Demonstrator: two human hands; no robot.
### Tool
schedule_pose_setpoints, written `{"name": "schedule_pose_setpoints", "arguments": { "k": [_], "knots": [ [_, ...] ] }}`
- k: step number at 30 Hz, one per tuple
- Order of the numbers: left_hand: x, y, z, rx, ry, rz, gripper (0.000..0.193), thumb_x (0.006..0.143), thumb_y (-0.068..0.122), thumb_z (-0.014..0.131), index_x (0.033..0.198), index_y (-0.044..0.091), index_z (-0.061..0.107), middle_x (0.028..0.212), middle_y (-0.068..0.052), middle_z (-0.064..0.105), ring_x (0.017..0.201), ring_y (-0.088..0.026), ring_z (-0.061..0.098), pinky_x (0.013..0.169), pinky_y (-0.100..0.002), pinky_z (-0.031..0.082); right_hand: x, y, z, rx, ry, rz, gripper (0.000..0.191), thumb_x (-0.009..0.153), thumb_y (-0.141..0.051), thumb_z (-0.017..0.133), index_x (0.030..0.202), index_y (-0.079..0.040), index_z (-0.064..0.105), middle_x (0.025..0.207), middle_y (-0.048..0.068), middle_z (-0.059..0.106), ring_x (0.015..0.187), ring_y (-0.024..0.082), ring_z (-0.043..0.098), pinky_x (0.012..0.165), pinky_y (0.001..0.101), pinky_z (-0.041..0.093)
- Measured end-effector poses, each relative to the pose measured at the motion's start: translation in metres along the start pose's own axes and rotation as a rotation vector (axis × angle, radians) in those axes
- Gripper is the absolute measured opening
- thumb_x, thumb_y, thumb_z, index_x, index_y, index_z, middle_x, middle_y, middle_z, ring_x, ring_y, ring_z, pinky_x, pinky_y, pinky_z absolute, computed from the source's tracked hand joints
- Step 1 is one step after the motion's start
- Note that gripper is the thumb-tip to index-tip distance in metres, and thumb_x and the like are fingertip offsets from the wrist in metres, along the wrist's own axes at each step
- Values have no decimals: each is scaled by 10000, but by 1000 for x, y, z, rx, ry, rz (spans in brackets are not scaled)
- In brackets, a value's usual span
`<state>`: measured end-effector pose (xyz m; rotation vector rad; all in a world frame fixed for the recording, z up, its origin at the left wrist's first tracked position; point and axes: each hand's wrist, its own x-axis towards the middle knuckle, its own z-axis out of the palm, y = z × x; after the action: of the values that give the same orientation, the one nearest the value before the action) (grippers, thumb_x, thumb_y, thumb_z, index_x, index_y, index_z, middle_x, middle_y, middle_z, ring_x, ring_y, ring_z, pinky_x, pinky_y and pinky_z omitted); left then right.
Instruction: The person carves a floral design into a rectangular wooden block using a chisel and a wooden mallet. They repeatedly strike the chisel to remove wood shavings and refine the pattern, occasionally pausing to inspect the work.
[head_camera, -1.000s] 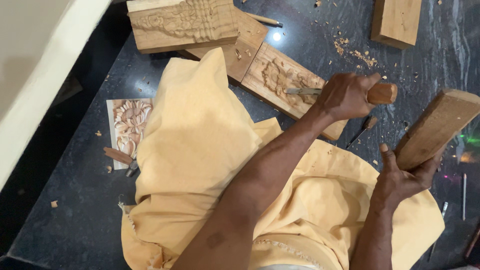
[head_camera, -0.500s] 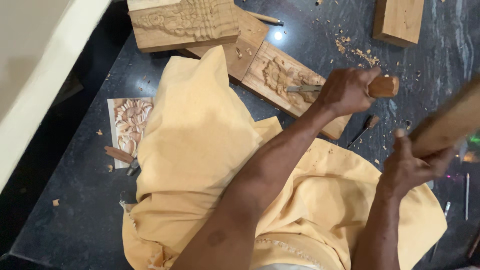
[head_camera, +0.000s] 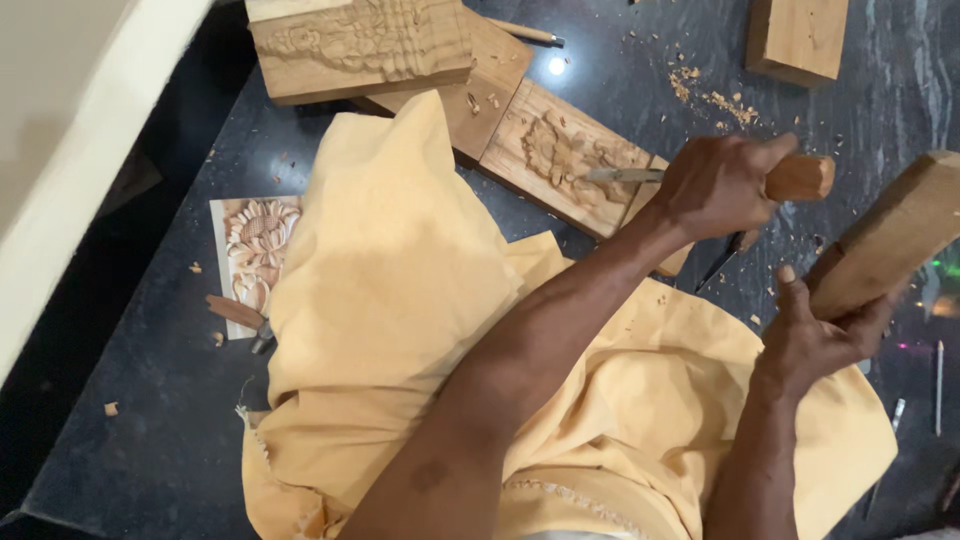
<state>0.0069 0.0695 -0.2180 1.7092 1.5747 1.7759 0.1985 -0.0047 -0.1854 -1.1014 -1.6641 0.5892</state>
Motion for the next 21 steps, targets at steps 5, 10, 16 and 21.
{"name": "schedule_pose_setpoints", "arguments": {
  "k": [5, 10, 16, 21],
  "knots": [
    [-2, -12, -5, 39, 6, -49, 347, 681, 122, 745, 1016, 71, 669, 746, -133, 733, 682, -289, 746, 628, -441, 587, -3, 4, -7, -12, 28, 26, 859, 846, 68, 871, 1593, -20, 455, 1449, 94, 613, 1321, 228, 619, 1169, 355, 566],
    [-4, -19, -4, 65, -36, -102, 237, 718, 117, 732, 940, 80, 660, 759, -121, 745, 709, -283, 761, 663, -447, 591, -5, 9, -8, -115, -35, -80, 800, 907, 81, 919, 1571, 6, 477, 1408, 117, 601, 1293, 247, 616, 1165, 363, 556],
    [-4, -22, 1, 79, 8, -100, 516, 687, 122, 750, 1191, 38, 679, 804, -160, 759, 739, -303, 764, 682, -438, 600, -1, 5, -9, -102, -52, -113, 746, 934, 82, 842, 1570, 14, 459, 1357, 118, 600, 1210, 229, 637, 1107, 370, 574],
    [-3, -25, 4, 44, -21, -118, 537, 704, 136, 749, 1223, 31, 665, 844, -152, 769, 757, -257, 787, 716, -392, 627, 11, -19, 8, 111, 33, 41, 675, 920, 7, 906, 1454, -8, 494, 1245, 88, 609, 1002, 185, 618, 897, 333, 564]
  ]
}}
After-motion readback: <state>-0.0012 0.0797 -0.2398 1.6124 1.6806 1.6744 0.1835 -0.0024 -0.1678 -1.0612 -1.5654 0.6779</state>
